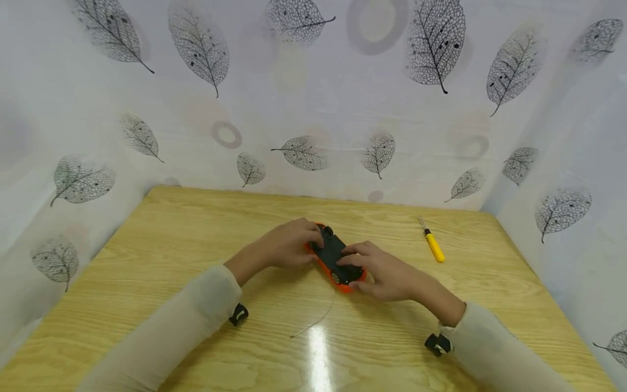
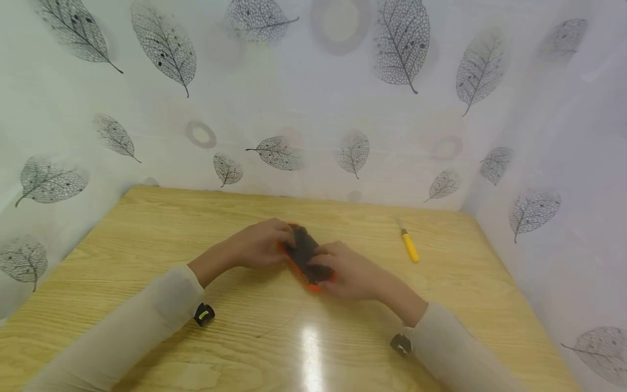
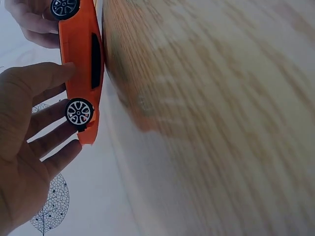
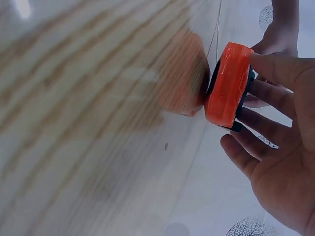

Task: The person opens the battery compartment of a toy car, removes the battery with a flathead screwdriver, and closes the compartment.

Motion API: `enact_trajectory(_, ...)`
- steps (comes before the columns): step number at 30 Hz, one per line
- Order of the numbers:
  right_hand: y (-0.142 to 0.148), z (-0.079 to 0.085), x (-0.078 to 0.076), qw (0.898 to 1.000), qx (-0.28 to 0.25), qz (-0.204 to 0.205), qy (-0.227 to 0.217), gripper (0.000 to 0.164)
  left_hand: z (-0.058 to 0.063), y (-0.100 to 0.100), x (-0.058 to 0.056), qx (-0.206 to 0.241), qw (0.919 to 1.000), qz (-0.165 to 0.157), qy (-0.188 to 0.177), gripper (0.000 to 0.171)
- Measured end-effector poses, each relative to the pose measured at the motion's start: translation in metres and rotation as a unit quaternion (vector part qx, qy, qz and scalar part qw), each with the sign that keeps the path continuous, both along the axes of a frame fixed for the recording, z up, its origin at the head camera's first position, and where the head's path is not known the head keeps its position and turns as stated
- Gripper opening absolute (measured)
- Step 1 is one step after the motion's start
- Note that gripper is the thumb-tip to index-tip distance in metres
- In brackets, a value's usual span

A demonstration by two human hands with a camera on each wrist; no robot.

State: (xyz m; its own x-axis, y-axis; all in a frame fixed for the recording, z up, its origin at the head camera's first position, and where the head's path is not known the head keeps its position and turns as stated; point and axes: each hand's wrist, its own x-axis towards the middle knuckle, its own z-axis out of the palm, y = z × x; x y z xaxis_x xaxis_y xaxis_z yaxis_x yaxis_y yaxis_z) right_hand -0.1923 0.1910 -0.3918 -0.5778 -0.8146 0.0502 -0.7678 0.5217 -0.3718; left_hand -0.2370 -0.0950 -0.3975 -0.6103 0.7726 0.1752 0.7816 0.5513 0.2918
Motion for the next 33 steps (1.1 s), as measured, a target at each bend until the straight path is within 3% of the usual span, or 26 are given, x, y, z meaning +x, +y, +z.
enact_trajectory(13, -0.011, -0.003, 0.005, 0.998, 0.007, 0.021, 0.059, 0.052, -0.008, -0.005, -0.022, 0.05, 0.9974, -0.026, -0.045, 0.021)
enact_trajectory(21, -0.03, -0.01, 0.007, 0.993, 0.01, 0.019, 0.118, 0.054, -0.007, -0.001, -0.036, 0.063, 0.996, -0.048, -0.041, 0.02)
enact_trajectory(25, -0.036, -0.01, 0.008, 0.99, 0.01, 0.023, 0.137, 0.054, -0.006, 0.0, -0.038, 0.055, 0.9962, -0.049, -0.045, 0.021)
enact_trajectory(33, -0.037, -0.004, 0.008, 0.991, 0.012, 0.023, 0.135, 0.053, -0.005, -0.002, -0.036, 0.048, 0.9972, -0.043, -0.037, 0.022)
